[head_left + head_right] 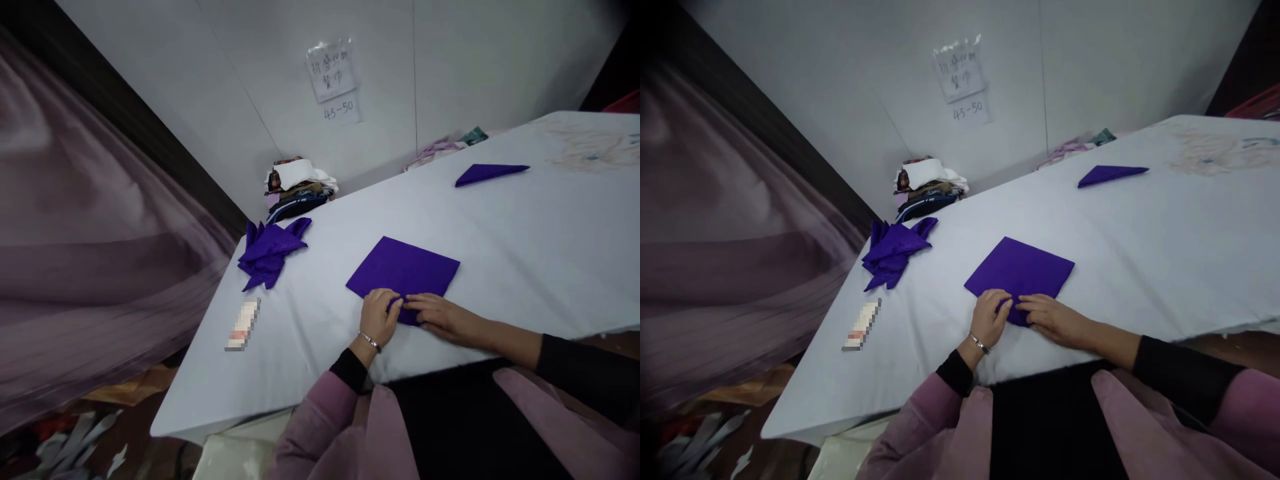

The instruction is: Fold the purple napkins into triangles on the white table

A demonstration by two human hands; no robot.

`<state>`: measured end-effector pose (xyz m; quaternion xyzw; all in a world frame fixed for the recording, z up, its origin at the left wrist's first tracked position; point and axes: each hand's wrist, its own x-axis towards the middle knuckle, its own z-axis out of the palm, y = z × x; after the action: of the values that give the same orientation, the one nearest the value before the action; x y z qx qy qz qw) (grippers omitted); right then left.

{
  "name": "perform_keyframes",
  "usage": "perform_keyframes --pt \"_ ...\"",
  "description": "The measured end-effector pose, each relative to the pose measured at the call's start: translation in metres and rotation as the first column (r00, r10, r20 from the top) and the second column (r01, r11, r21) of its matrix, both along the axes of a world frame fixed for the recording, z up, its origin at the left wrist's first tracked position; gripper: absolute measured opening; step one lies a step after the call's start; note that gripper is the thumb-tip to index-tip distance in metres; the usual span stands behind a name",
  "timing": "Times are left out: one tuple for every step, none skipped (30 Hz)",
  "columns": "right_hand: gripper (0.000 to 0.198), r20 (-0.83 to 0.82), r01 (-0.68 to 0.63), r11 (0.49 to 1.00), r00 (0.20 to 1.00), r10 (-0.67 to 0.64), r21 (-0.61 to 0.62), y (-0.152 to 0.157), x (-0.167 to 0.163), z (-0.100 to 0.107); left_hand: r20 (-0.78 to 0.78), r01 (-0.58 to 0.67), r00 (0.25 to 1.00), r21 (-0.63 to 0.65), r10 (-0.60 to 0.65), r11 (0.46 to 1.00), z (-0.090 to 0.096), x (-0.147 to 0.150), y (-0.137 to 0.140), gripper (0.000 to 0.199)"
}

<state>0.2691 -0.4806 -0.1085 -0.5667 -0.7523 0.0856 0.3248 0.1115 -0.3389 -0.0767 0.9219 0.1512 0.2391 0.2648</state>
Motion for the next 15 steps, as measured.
perform_keyframes --pt "0.021 -0.009 -0.017 1.000 1.000 0.017 -0.005 -0.003 -0.001 0.003 -0.002 0.032 0.999 -0.013 -0.032 0.999 0.001 0.002 0.005 0.020" --pt "0.022 -0.028 -0.032 0.999 0.999 0.031 -0.021 -0.007 -0.003 0.006 -0.015 0.076 0.997 -0.029 -0.077 0.997 0.002 0.004 0.009 0.020" --pt "0.023 -0.054 -0.040 0.998 0.998 0.038 -0.049 -0.010 -0.004 0.010 -0.037 0.124 0.991 -0.048 -0.126 0.991 0.002 0.006 0.013 0.021" --pt "0.025 -0.084 -0.043 0.995 0.996 0.035 -0.089 -0.013 -0.005 0.014 -0.064 0.167 0.983 -0.068 -0.171 0.984 0.002 0.008 0.015 0.022" --pt "0.026 -0.119 -0.041 0.990 0.993 0.024 -0.136 -0.014 -0.006 0.019 -0.095 0.197 0.974 -0.088 -0.205 0.977 0.002 0.010 0.017 0.023" --pt "0.026 -0.154 -0.030 0.983 0.988 0.002 -0.181 -0.015 -0.006 0.024 -0.127 0.210 0.967 -0.105 -0.223 0.972 0.001 0.012 0.019 0.024" --pt "0.025 -0.188 -0.009 0.976 0.982 -0.033 -0.217 -0.013 -0.004 0.029 -0.154 0.207 0.962 -0.124 -0.225 0.970 0.001 0.013 0.020 0.025" --pt "0.023 -0.221 0.018 0.969 0.972 -0.075 -0.246 -0.009 -0.001 0.034 -0.176 0.192 0.960 -0.146 -0.217 0.970 0.001 0.014 0.021 0.026" --pt "0.022 -0.257 0.051 0.963 0.959 -0.122 -0.265 -0.003 0.003 0.039 -0.190 0.169 0.961 -0.172 -0.201 0.970 0.001 0.016 0.023 0.028" --pt "0.021 -0.297 0.086 0.957 0.940 -0.171 -0.279 0.005 0.008 0.043 -0.196 0.141 0.964 -0.200 -0.181 0.970 0.002 0.017 0.025 0.030" --pt "0.021 -0.340 0.118 0.949 0.914 -0.219 -0.293 0.016 0.015 0.046 -0.194 0.106 0.969 -0.225 -0.152 0.969 0.002 0.019 0.028 0.032" --pt "0.022 -0.383 0.144 0.939 0.885 -0.264 -0.313 0.028 0.023 0.048 -0.188 0.071 0.975 -0.246 -0.120 0.967 0.002 0.021 0.032 0.035" --pt "0.022 -0.420 0.164 0.927 0.855 -0.304 -0.336 0.042 0.032 0.049 -0.183 0.041 0.979 -0.258 -0.090 0.965 0.003 0.023 0.037 0.039" --pt "0.022 -0.443 0.187 0.915 0.828 -0.343 -0.358 0.056 0.040 0.049 -0.176 0.013 0.983 -0.245 -0.057 0.969 0.002 0.026 0.041 0.044" --pt "0.022 -0.437 0.222 0.898 0.813 -0.385 -0.380 0.070 0.049 0.048 -0.170 -0.008 0.985 -0.207 -0.028 0.978 0.002 0.028 0.046 0.049"
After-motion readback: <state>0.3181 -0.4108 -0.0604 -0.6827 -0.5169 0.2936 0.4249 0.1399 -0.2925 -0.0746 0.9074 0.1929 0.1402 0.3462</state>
